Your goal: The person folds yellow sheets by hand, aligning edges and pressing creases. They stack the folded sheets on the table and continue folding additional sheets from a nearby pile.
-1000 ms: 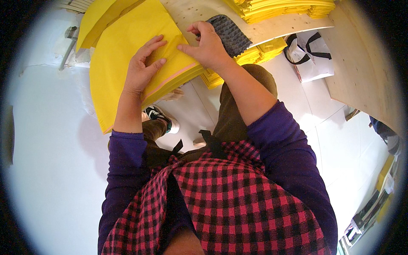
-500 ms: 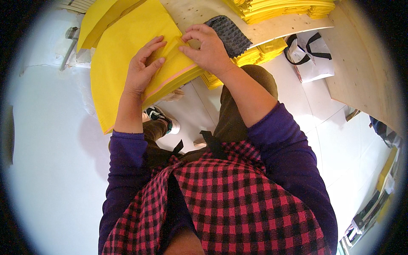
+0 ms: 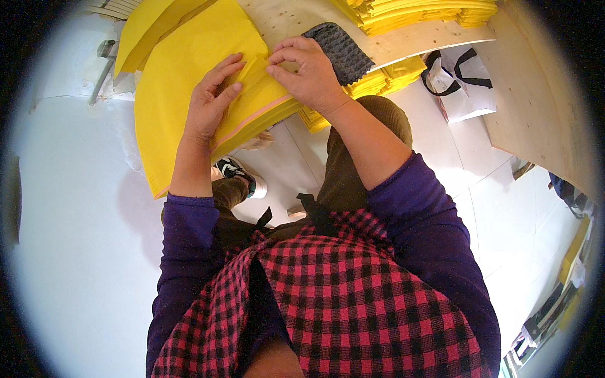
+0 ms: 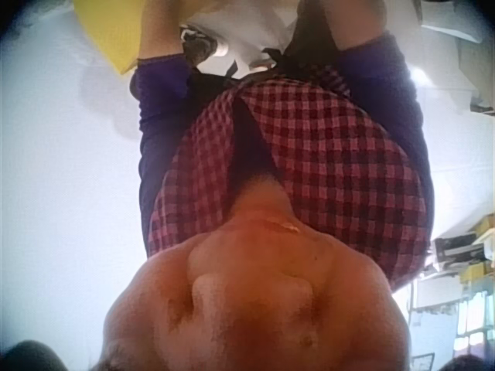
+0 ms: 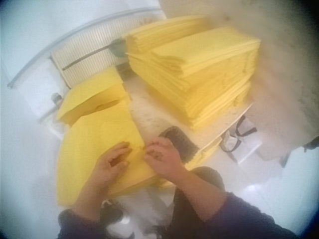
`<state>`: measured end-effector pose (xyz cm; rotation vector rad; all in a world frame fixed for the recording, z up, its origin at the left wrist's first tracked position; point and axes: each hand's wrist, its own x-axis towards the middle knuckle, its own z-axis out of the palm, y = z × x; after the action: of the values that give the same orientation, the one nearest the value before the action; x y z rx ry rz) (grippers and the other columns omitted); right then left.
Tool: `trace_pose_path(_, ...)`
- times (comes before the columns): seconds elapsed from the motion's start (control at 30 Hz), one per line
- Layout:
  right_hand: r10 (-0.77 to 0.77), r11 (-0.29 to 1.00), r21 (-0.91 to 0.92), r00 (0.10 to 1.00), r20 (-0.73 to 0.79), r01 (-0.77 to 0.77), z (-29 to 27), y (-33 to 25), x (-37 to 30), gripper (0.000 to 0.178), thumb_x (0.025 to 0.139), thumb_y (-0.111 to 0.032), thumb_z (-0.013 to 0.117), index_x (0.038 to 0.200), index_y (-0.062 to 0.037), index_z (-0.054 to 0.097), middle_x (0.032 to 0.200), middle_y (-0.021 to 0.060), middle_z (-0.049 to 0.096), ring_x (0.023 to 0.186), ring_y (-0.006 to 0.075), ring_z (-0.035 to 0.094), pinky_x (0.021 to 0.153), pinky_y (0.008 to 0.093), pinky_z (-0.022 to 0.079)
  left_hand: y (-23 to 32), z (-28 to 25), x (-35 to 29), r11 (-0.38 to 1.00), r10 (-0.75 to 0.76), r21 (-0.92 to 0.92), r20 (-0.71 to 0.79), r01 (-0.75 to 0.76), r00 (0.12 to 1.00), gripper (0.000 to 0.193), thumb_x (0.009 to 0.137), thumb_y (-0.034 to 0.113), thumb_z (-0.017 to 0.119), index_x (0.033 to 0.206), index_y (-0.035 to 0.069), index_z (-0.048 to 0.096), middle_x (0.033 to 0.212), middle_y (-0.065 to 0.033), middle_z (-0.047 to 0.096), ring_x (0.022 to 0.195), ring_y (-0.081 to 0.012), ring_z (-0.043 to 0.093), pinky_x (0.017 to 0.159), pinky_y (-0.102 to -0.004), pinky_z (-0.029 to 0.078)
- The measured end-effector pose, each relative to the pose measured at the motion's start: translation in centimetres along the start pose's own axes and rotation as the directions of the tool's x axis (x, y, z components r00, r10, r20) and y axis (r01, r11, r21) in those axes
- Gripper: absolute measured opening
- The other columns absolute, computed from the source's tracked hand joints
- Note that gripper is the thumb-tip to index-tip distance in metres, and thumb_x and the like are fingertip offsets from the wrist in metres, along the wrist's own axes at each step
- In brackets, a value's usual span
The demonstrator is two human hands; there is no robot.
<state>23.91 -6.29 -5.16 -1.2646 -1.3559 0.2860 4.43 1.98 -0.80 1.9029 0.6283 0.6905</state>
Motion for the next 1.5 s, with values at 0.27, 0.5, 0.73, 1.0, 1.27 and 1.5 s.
trace_pose_path(0.27,-0.037,0.999,-0.001,0.999,-0.017,0.037,0.0,-0.5,0.1,0.013,0.075,-0.016,0.070,0.083,-0.0061,0.067,0.092,0.0094,0.062,0.091,0.0269,0.057,0.083,0.0345,0.045,-0.5,-0.1,0.0,0.999,0.007,-0.046,-0.008,-0.007,1.000,0.032,0.082,0.010,0.063,0.113,0.004,0.063,0.133,-0.0116,0.050,0.125,-0.0239,0.044,0.104,-0.0324,0.032)
trace_pose_path(0.5,-0.050,0.999,0.019,0.999,-0.010,0.051,-0.1,-0.8,0.2,0.012,0.074,-0.014,0.070,0.081,-0.0048,0.065,0.089,0.0094,0.062,0.089,0.0270,0.057,0.080,0.0340,0.046,-0.2,0.0,-0.2,0.997,-0.018,-0.079,-0.019,0.016,1.000,0.031,0.083,0.012,0.063,0.112,0.004,0.063,0.132,-0.0118,0.051,0.125,-0.0238,0.044,0.103,-0.0323,0.034)
trace_pose_path(0.73,-0.047,0.998,0.040,0.999,-0.012,0.048,-0.1,-0.6,0.2,0.012,0.074,-0.013,0.071,0.080,-0.0047,0.065,0.087,0.0090,0.062,0.086,0.0263,0.058,0.080,0.0333,0.046,-0.2,-0.1,-0.2,0.998,-0.013,-0.056,-0.020,0.012,1.000,0.030,0.082,0.012,0.063,0.111,0.004,0.064,0.133,-0.0115,0.050,0.124,-0.0225,0.044,0.103,-0.0317,0.034)
trace_pose_path(1.0,-0.068,0.995,0.067,0.998,-0.006,0.068,-0.2,-0.8,0.3,0.012,0.075,-0.013,0.071,0.080,-0.0039,0.064,0.084,0.0085,0.062,0.085,0.0254,0.057,0.079,0.0330,0.045,0.1,0.0,-0.3,0.997,-0.021,-0.073,-0.011,0.021,1.000,0.030,0.082,0.012,0.064,0.111,0.005,0.065,0.133,-0.0119,0.050,0.124,-0.0236,0.044,0.103,-0.0320,0.034)
trace_pose_path(1.27,-0.048,0.993,0.107,0.999,-0.017,0.049,0.0,-1.2,0.7,0.012,0.077,-0.014,0.069,0.079,-0.0028,0.064,0.081,0.0085,0.061,0.081,0.0250,0.057,0.076,0.0329,0.045,-0.1,-0.1,-0.1,1.000,-0.002,-0.029,0.004,0.002,1.000,0.034,0.079,0.013,0.067,0.112,0.006,0.065,0.132,-0.0130,0.050,0.125,-0.0250,0.043,0.105,-0.0335,0.031)
trace_pose_path(1.5,-0.051,0.990,0.127,0.998,-0.021,0.053,0.3,-1.4,1.0,0.015,0.078,-0.017,0.068,0.080,-0.0021,0.065,0.078,0.0089,0.061,0.080,0.0248,0.057,0.074,0.0329,0.044,0.0,-0.4,-0.2,0.998,0.024,-0.057,0.026,-0.022,0.999,0.044,0.074,0.022,0.073,0.115,0.007,0.063,0.134,-0.0134,0.049,0.126,-0.0252,0.042,0.106,-0.0344,0.031)
